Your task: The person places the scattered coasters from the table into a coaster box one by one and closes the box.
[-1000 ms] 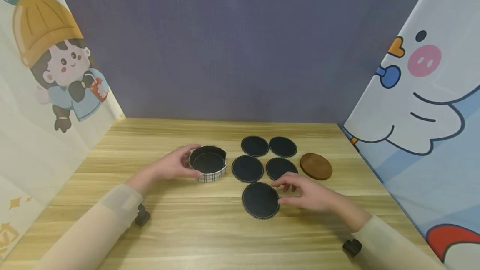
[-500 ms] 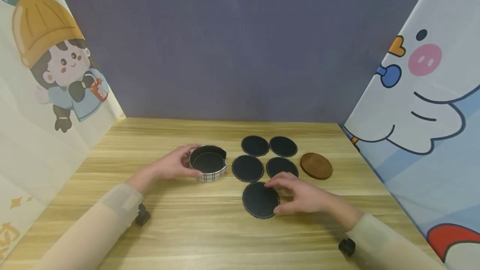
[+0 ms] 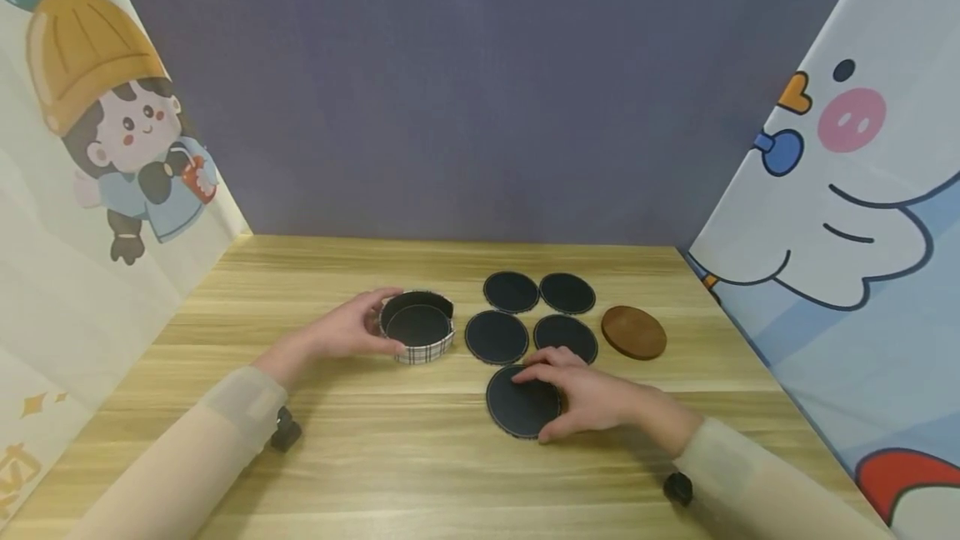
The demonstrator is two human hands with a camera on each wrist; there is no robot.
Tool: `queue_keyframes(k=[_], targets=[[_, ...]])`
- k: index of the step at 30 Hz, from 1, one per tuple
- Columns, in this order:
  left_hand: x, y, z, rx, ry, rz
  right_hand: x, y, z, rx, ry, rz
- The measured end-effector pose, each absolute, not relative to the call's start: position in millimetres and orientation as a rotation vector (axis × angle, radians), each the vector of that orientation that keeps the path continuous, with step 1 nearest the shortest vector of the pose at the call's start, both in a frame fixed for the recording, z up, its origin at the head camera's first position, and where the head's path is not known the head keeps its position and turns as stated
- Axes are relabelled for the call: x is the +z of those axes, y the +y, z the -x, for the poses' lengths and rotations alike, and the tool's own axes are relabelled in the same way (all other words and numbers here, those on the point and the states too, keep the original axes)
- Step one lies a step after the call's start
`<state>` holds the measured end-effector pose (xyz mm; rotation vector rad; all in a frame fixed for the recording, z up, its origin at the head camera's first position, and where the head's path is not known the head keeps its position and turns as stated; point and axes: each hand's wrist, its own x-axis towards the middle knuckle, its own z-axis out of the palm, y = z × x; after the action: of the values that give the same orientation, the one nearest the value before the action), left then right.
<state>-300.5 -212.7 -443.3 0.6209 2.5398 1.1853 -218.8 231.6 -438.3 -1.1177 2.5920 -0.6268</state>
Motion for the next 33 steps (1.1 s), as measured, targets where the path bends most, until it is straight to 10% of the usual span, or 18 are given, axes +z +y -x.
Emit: queue_keyframes(k=[33], targets=[[-441.1, -213.3, 299.3, 1.182, 2.534, -0.644, -436.1, 204.8, 210.4, -0.472, 2.597, 1.116]])
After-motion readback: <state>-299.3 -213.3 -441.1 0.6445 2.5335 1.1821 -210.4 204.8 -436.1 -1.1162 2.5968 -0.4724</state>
